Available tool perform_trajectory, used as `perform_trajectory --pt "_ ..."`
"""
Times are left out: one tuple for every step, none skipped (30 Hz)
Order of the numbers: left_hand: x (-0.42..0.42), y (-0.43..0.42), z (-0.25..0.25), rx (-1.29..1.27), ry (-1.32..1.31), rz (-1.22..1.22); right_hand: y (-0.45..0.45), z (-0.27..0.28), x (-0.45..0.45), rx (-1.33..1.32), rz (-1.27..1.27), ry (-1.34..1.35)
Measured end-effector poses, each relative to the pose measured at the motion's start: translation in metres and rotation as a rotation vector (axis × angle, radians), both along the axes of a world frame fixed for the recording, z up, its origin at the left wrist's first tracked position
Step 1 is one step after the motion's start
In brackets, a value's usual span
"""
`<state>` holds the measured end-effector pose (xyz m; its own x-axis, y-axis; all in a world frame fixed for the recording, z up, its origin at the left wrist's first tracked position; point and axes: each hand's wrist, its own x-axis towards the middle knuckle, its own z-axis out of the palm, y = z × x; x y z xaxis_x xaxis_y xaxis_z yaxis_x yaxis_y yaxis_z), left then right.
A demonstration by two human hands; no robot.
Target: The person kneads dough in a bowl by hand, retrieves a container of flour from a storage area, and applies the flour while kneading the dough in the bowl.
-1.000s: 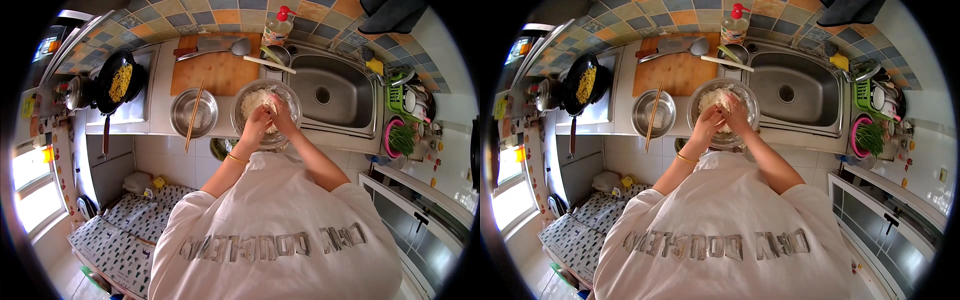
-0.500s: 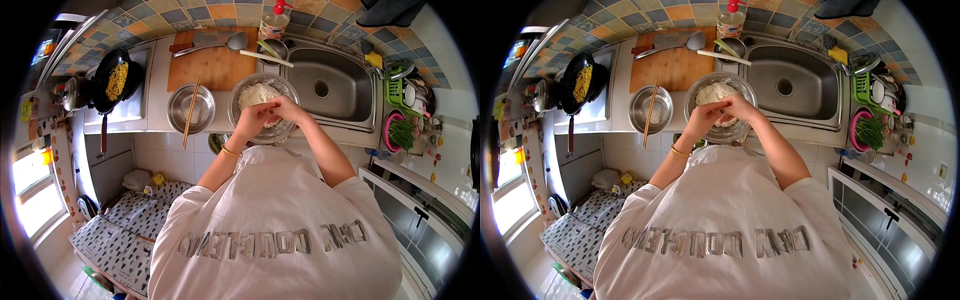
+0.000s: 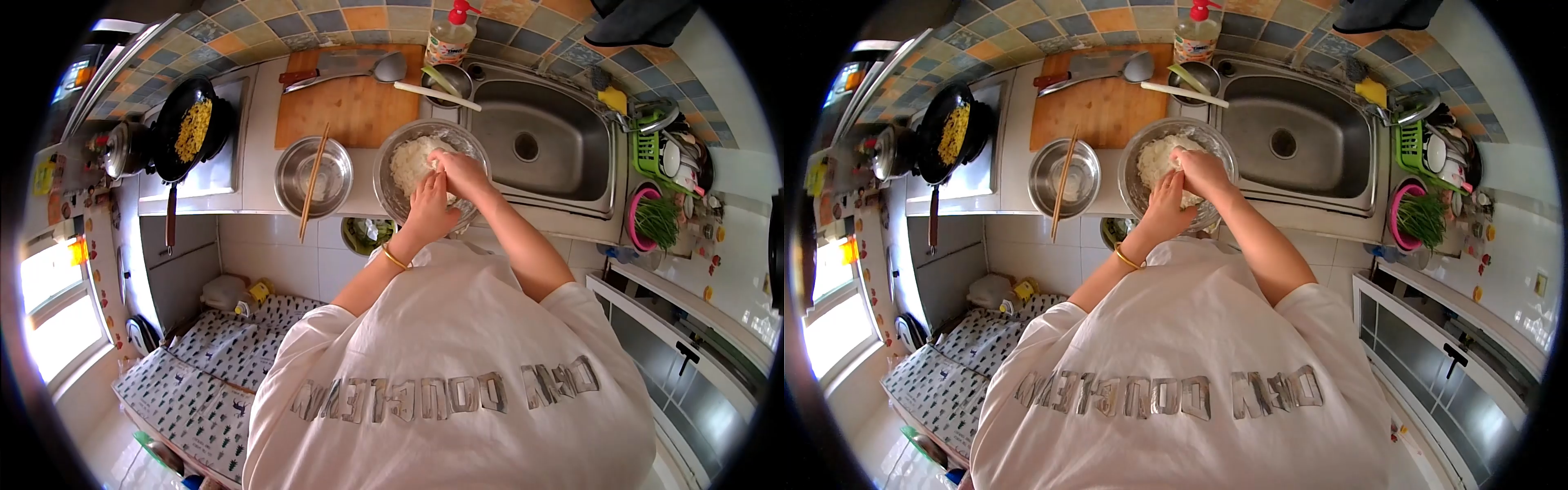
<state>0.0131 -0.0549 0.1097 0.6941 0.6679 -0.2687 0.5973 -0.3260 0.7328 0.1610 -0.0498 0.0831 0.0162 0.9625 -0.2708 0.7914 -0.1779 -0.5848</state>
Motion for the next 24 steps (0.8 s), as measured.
perform_trajectory --pt "-0.002 0.002 -0.002 -0.05 -0.084 0.0 -0.001 -0.002 -0.001 0.007 -0.013 -0.023" --pt "-0.003 0.003 -0.004 -0.132 -0.133 0.002 -0.002 -0.004 0.0 0.013 -0.029 -0.047" --pt "-0.004 0.004 -0.001 -0.214 -0.183 0.002 -0.004 -0.008 0.0 0.04 -0.048 -0.074" --pt "-0.003 0.005 0.003 -0.296 -0.233 0.004 -0.007 -0.014 0.001 0.066 -0.066 -0.1" --pt "-0.002 0.005 0.008 -0.359 -0.227 0.019 -0.008 -0.018 0.002 0.094 -0.083 -0.126" --pt "-0.002 0.004 0.014 -0.42 -0.221 0.036 -0.008 -0.018 0.001 0.088 -0.099 -0.128" --pt "-0.002 0.002 0.018 -0.48 -0.215 0.053 -0.007 -0.018 -0.001 0.082 -0.115 -0.129" --pt "-0.002 -0.002 0.016 -0.474 -0.301 0.075 -0.006 -0.017 -0.001 0.076 -0.132 -0.131" --pt "-0.002 -0.007 0.013 -0.468 -0.387 0.094 -0.008 -0.025 -0.001 0.186 -0.082 -0.234" --pt "0.0 -0.012 0.009 -0.464 -0.473 0.113 -0.011 -0.035 -0.001 0.293 -0.032 -0.338" --pt "0.003 -0.017 0.006 -0.347 -0.457 0.112 -0.014 -0.044 0.0 0.402 0.02 -0.442" --pt "0.006 -0.02 0.005 -0.228 -0.441 0.112 -0.013 -0.043 0.0 0.38 0.048 -0.419" --pt "0.008 -0.021 0.005 -0.108 -0.423 0.113 -0.012 -0.042 0.0 0.361 0.077 -0.396" --pt "0.008 -0.018 0.005 -0.069 -0.303 0.091 -0.012 -0.041 0.0 0.339 0.106 -0.372" --pt "0.008 -0.012 0.011 -0.031 -0.183 0.068 -0.012 -0.035 -0.003 0.335 0.125 -0.397" --pt "0.009 -0.008 0.014 0.008 -0.063 0.046 -0.014 -0.029 -0.007 0.33 0.145 -0.421" --pt "0.01 -0.005 0.011 0.035 -0.023 0.06 -0.016 -0.024 -0.012 0.326 0.166 -0.446" --pt "0.011 -0.003 0.007 0.062 0.018 0.076 -0.019 -0.022 -0.017 0.3 0.187 -0.521" --pt "0.012 0.0 0.004 0.089 0.059 0.092 -0.022 -0.02 -0.021 0.273 0.209 -0.594" --pt "0.013 0.004 0.0 0.033 0.056 0.123 -0.025 -0.019 -0.025 0.244 0.23 -0.668" --pt "0.016 0.011 -0.002 -0.024 0.051 0.154 -0.026 -0.019 -0.028 0.281 0.231 -0.7" --pt "0.019 0.017 -0.004 -0.08 0.046 0.184 -0.028 -0.019 -0.03 0.317 0.23 -0.732" --pt "0.023 0.017 -0.021 -0.128 -0.072 0.259 -0.029 -0.019 -0.031 0.353 0.228 -0.765" --pt "0.025 0.011 -0.039 -0.05 -0.114 0.252 -0.029 -0.02 -0.032 0.39 0.224 -0.796"
